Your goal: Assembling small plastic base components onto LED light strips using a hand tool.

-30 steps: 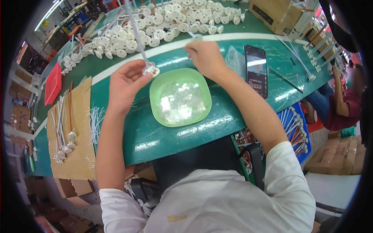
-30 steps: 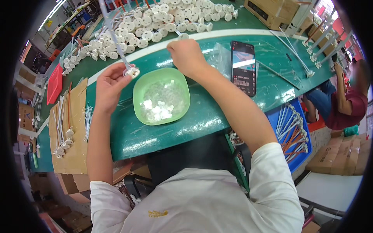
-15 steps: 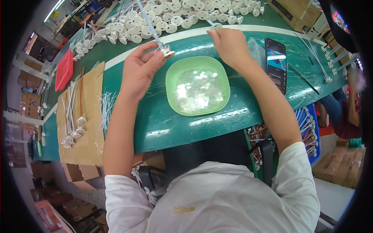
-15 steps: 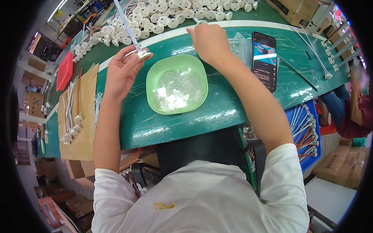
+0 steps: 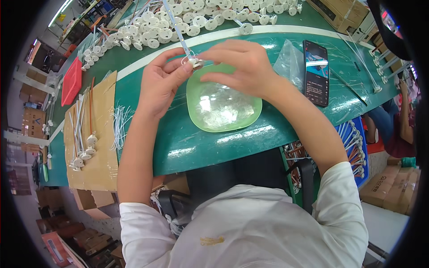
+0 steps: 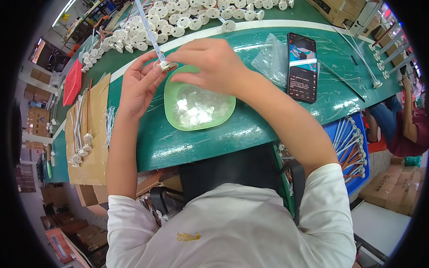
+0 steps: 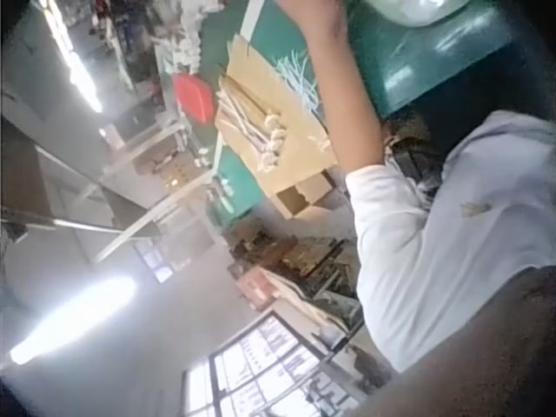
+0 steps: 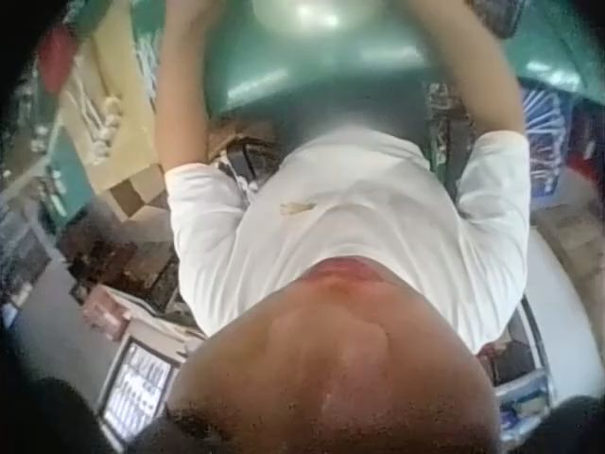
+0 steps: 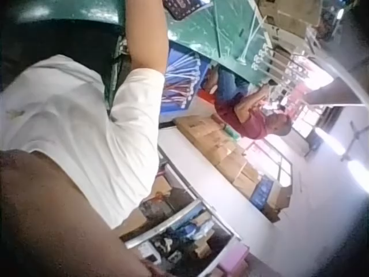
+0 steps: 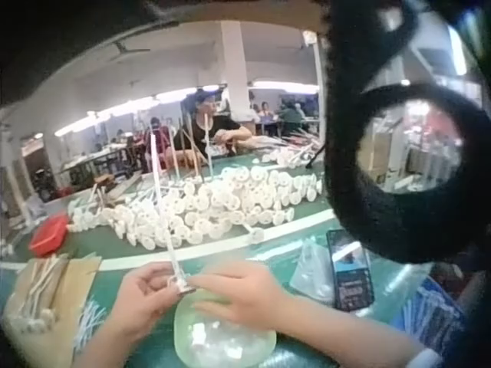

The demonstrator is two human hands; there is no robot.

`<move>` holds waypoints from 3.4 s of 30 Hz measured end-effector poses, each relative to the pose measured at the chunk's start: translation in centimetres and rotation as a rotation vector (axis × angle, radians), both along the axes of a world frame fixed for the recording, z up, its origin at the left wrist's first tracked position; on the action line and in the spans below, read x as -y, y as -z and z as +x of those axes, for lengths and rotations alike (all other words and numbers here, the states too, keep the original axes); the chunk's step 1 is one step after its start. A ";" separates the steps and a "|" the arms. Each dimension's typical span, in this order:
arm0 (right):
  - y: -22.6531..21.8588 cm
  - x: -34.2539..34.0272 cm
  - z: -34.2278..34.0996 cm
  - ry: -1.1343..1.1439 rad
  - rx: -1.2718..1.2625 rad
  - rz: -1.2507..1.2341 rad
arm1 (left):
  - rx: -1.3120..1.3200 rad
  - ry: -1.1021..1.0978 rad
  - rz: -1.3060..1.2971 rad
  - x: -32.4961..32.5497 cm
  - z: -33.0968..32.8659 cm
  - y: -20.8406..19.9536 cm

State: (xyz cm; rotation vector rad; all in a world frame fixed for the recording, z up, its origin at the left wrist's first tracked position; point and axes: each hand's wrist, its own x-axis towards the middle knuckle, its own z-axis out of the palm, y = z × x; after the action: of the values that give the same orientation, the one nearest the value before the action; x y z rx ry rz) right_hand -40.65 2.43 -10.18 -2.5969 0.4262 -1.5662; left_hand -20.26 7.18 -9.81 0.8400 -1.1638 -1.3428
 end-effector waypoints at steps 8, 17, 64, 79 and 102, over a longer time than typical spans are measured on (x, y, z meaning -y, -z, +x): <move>-0.4 -0.4 -0.1 0.046 0.080 0.493 | 0.046 -0.072 -0.007 0.2 0.7 0.3; 1.8 4.0 -2.6 0.750 -0.289 0.230 | -0.041 -0.094 -0.016 0.8 0.7 0.6; -1.5 -2.3 0.0 -0.292 0.169 0.971 | -0.392 0.026 -0.058 -1.1 -1.9 0.1; -0.4 -2.9 0.9 0.012 0.186 0.465 | -0.418 0.008 -0.028 -1.3 -2.6 1.0; -0.6 -2.2 0.5 -0.194 0.197 0.498 | -0.408 0.109 -0.060 -1.1 -1.5 1.2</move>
State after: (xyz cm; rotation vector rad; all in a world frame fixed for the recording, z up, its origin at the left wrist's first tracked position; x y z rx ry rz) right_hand -40.18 4.64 -9.57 -2.0273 0.4598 -1.4138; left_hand -21.72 8.25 -11.04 0.4346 -0.9310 -1.4774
